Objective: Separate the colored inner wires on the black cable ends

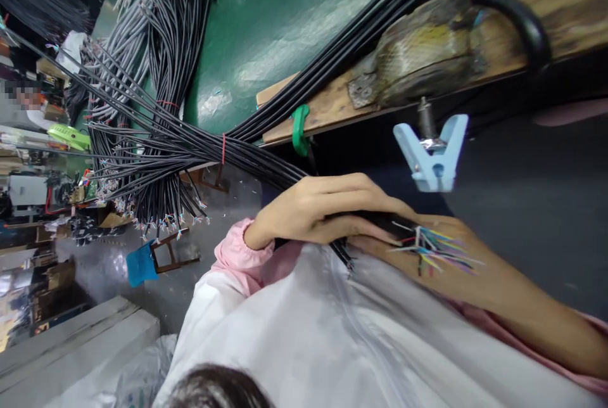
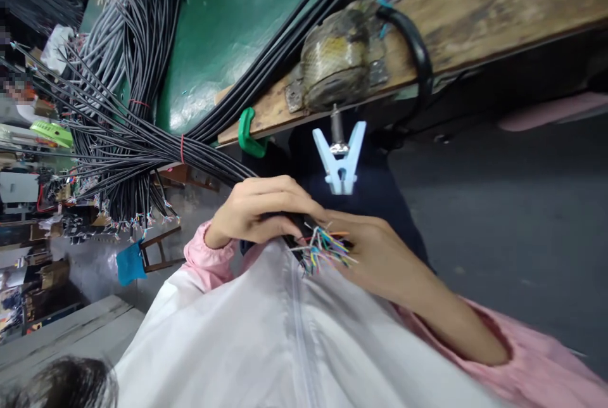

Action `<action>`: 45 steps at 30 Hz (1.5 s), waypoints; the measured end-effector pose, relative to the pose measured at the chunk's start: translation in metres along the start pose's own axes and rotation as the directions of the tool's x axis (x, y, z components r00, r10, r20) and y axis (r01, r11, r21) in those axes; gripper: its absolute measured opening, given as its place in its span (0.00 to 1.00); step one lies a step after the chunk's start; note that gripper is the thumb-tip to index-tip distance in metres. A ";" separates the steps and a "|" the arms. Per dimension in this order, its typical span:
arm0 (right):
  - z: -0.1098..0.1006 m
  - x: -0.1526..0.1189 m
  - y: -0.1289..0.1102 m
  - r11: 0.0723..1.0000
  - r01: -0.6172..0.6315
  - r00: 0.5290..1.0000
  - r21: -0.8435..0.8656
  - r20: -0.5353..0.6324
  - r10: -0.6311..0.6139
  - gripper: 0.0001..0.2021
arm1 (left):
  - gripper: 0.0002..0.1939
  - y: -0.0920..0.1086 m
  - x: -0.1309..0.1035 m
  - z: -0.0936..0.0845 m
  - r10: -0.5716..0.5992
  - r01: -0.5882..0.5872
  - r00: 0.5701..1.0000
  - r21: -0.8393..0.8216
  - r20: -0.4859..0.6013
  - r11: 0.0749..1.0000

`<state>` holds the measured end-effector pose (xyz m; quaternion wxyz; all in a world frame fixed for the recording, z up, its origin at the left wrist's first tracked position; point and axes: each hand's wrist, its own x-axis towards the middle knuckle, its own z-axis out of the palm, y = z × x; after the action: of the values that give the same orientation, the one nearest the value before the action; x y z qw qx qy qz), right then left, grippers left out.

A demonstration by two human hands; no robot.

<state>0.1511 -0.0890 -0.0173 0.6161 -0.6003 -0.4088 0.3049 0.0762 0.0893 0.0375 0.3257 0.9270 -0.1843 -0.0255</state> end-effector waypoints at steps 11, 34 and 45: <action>-0.014 -0.021 -0.037 0.993 -0.026 0.914 -0.117 -0.406 -0.024 0.12 | 0.18 0.020 -0.010 0.042 0.048 0.058 0.847 0.181 -0.530 0.982; -0.007 -0.013 -0.043 0.987 -0.059 0.896 -0.152 -0.443 -0.014 0.13 | 0.18 0.030 -0.007 0.037 -0.066 0.161 0.872 0.158 -0.485 0.974; 0.001 -0.007 -0.022 0.986 -0.093 0.856 0.138 -0.494 0.150 0.23 | 0.21 0.018 -0.010 0.055 -0.121 0.162 0.870 0.045 -0.479 0.986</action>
<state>0.1447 -0.0963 0.0039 0.7126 -0.6489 -0.1782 0.1984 0.0518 0.0471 0.0048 0.3188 0.9289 -0.0315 0.1860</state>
